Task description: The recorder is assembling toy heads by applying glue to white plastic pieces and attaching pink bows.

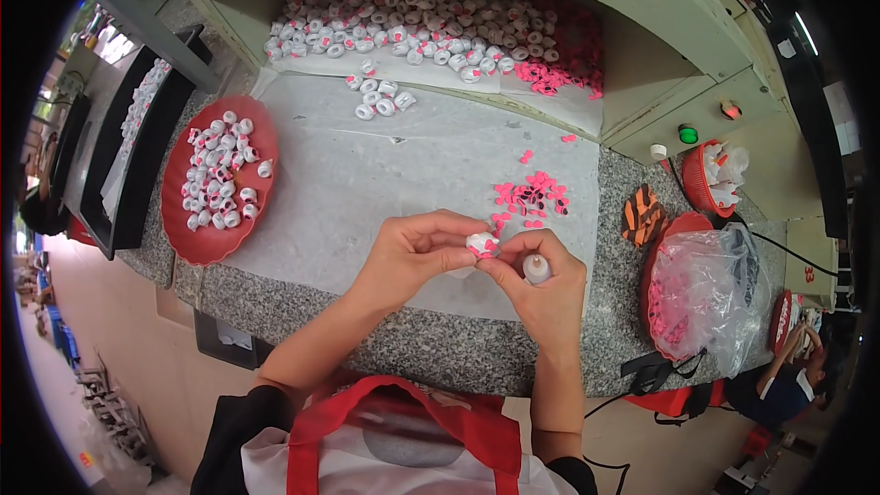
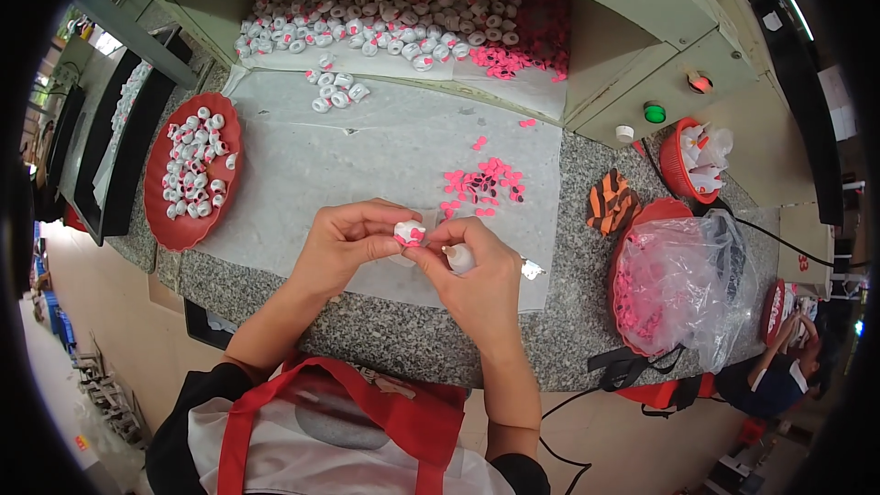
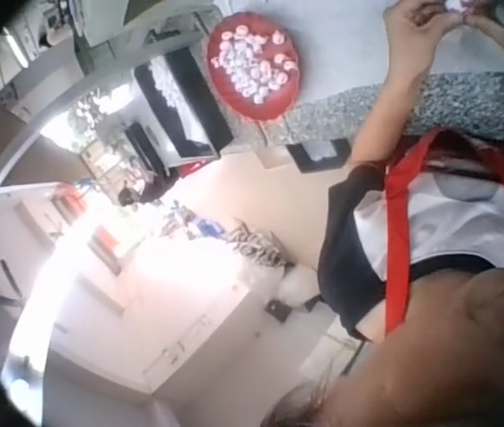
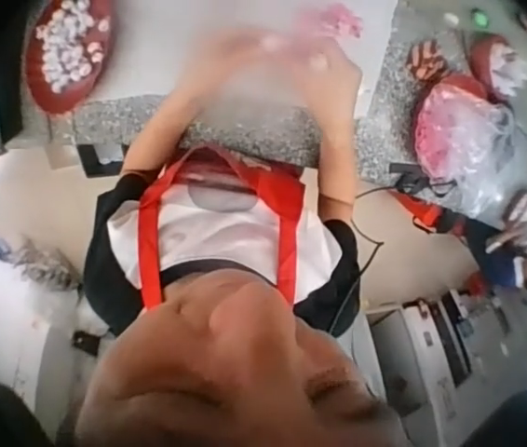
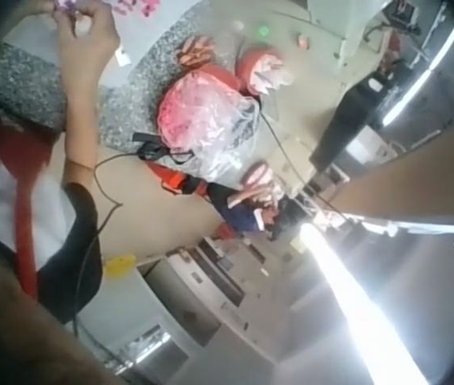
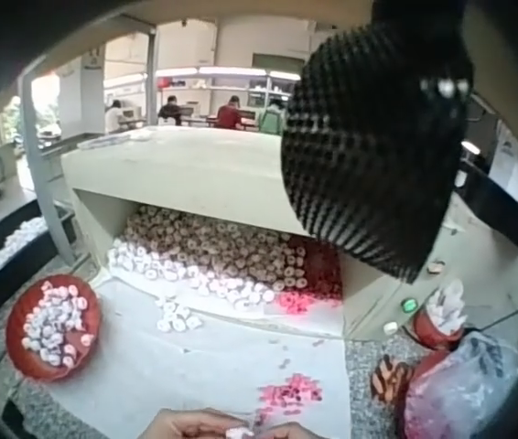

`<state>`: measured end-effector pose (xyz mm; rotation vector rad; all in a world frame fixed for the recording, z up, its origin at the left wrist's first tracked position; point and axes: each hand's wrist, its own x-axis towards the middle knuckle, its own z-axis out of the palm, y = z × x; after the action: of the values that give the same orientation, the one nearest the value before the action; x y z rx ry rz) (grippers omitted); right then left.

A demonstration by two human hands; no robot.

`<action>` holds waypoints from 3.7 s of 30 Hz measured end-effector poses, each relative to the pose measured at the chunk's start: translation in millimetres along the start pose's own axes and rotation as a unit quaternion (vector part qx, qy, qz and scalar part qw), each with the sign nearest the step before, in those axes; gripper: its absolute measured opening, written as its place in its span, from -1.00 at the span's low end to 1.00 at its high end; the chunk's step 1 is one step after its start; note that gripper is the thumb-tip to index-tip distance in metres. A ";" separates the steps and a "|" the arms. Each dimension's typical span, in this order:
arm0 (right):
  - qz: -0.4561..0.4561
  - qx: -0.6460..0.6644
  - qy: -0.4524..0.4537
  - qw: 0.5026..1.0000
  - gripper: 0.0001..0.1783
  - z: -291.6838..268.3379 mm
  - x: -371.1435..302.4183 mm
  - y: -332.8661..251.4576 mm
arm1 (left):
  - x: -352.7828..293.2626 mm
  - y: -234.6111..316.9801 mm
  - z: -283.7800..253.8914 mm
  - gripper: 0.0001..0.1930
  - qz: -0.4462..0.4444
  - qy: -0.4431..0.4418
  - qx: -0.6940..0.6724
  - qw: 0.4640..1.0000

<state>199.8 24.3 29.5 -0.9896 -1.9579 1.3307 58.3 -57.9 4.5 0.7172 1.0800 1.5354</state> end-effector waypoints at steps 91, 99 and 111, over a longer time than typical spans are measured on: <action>0.039 0.332 -0.086 0.939 -0.83 7.5 10.4 19.3 | -4.0 -4.9 4.5 -0.80 0.051 0.009 -0.024 0.998; 0.048 0.315 -0.069 0.945 -0.80 12.0 9.6 13.3 | -3.8 -3.1 4.4 -0.81 0.055 0.000 0.005 0.998; 0.045 0.326 -0.043 0.943 -0.84 24.7 9.9 23.9 | 0.7 -8.5 2.2 -0.84 0.047 0.051 -0.037 0.997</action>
<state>181.1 25.2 -1.0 -0.6983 -1.3675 1.9210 63.7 -56.6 -2.3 0.6511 1.0711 1.6988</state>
